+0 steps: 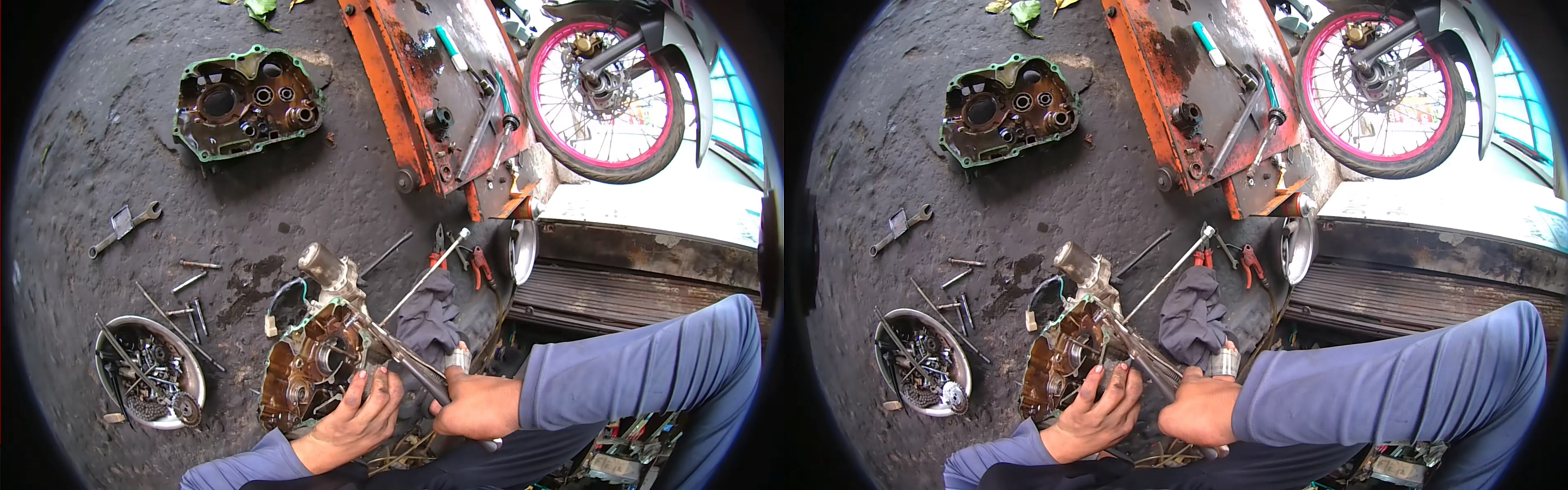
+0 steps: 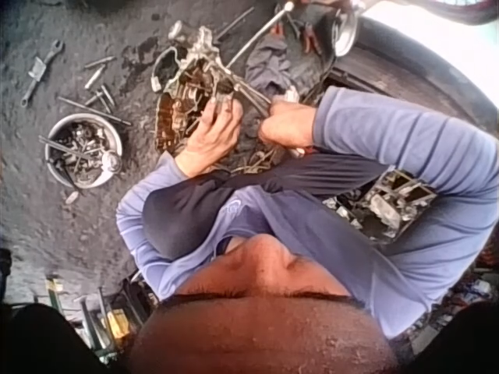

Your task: The person is repairing engine parts using various tools like pliers and wrenches.

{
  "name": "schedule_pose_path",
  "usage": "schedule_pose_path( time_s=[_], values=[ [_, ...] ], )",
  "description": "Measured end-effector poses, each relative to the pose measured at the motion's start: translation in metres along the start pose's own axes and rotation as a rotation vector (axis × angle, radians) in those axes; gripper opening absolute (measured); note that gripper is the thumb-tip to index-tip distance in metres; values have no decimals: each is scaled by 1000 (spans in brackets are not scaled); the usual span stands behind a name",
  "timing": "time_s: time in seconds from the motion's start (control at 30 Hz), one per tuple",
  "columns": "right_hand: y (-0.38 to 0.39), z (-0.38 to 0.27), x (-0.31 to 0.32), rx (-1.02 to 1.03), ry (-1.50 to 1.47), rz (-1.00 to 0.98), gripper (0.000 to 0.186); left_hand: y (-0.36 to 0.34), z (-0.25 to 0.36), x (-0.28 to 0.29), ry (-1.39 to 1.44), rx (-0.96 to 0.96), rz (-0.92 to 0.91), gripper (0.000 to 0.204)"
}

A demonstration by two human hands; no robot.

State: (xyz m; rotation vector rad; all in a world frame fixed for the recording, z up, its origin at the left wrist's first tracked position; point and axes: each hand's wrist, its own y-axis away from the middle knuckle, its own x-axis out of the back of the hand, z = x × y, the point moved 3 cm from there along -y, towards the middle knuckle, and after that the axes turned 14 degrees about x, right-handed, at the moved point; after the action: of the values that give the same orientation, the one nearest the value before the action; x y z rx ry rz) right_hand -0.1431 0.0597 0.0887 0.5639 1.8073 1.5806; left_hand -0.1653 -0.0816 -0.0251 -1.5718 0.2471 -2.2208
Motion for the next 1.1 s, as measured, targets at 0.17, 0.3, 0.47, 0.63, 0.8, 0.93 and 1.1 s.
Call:
schedule_pose_path(
  time_s=[0.17,0.3,0.47,0.63,0.8,0.93,1.1],
  values=[
    [-5,6,2,19,5,16,63,3,-4,0,-8,13,-28,28],
    [3,13,0,-73,-244,103,50,1,-3,1,-4,9,-14,27],
    [5,34,-11,-4,-342,272,47,2,-3,1,8,19,-20,27],
    [16,26,-18,-92,-362,92,53,0,-1,0,-13,25,4,26],
    [21,35,-24,-99,-316,86,58,1,-1,2,-6,22,2,25],
    [21,23,-8,-84,-266,208,58,2,-1,0,-6,34,-7,25],
    [24,31,-17,-118,-263,192,58,2,-1,3,-5,46,-9,26]
  ],
)
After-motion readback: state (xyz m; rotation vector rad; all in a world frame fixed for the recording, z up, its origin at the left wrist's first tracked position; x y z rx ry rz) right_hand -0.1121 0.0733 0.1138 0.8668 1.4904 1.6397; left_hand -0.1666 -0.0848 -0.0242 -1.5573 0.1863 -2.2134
